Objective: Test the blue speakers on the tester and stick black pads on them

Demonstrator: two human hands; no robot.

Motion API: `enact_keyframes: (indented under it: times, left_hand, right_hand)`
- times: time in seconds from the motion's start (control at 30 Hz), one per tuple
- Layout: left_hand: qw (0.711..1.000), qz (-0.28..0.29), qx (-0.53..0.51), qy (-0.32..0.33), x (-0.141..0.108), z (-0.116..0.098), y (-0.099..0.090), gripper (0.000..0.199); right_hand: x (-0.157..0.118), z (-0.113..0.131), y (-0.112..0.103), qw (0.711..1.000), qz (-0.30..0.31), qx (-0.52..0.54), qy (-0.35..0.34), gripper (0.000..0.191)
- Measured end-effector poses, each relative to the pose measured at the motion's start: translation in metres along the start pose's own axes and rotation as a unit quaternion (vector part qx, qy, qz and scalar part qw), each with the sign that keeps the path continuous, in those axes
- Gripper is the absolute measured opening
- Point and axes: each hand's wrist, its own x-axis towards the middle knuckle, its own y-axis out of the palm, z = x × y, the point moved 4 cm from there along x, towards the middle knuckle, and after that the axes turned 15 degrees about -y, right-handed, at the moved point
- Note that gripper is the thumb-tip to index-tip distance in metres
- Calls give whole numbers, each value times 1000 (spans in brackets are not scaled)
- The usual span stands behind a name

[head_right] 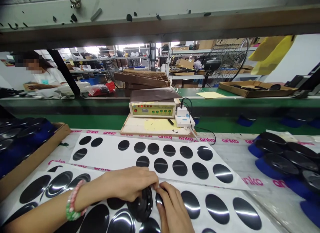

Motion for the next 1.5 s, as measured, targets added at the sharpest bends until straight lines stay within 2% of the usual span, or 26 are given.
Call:
enact_keyframes:
  times: [0.17,0.27,0.33,0.4,0.5,0.57,0.63,0.7,0.77,0.83,0.93,1.07,1.23,1.37,1.5]
  left_hand:
    - [1000,-4,12,-6,2,-4,-1,29]
    - [1000,-14,12,-10,-11,1,-1,24]
    - [999,-34,-28,-15,-31,7,-5,23]
    - [989,-81,-117,-40,-60,16,-15,20]
    - [941,-189,-261,-107,-104,25,-30,18]
    - [929,-183,-289,-140,-119,18,-26,23]
    - [952,-102,-247,-151,-115,3,-9,27]
    - [976,-32,-155,-150,-100,-12,13,42]
    - [988,-13,-49,-147,-82,-20,31,49]
    - [989,-21,31,-144,-69,-23,39,44]
    - [991,-31,72,-110,-64,-25,35,34]
    - [993,-30,77,-79,-70,-27,25,26]
    - [991,-40,60,-115,-78,-25,32,31]
    - [993,-43,24,-107,-83,-23,33,27]
    - [993,-66,-42,-90,-95,-19,26,23]
  right_hand:
    - [0,-1,3,999,31,16,15,33]
    - [0,-2,2,999,27,6,16,29]
    - [-1,-3,2,1000,26,-1,16,28]
    - [-4,-5,3,999,33,-5,20,28]
    - [-9,-8,8,999,28,-12,25,30]
    - [-9,-6,9,1000,9,-23,10,32]
    - [-6,-1,9,1000,6,-26,-9,34]
    - [-1,4,10,999,28,-16,-22,35]
    - [3,7,12,998,50,-3,-27,34]
    - [5,8,13,998,55,3,-26,32]
    - [4,6,15,999,34,6,-16,30]
    - [5,6,13,1000,3,6,-20,28]
    - [8,7,11,999,19,7,-32,28]
    - [4,5,14,999,44,11,-23,29]
    - [3,3,16,998,54,19,-10,30]
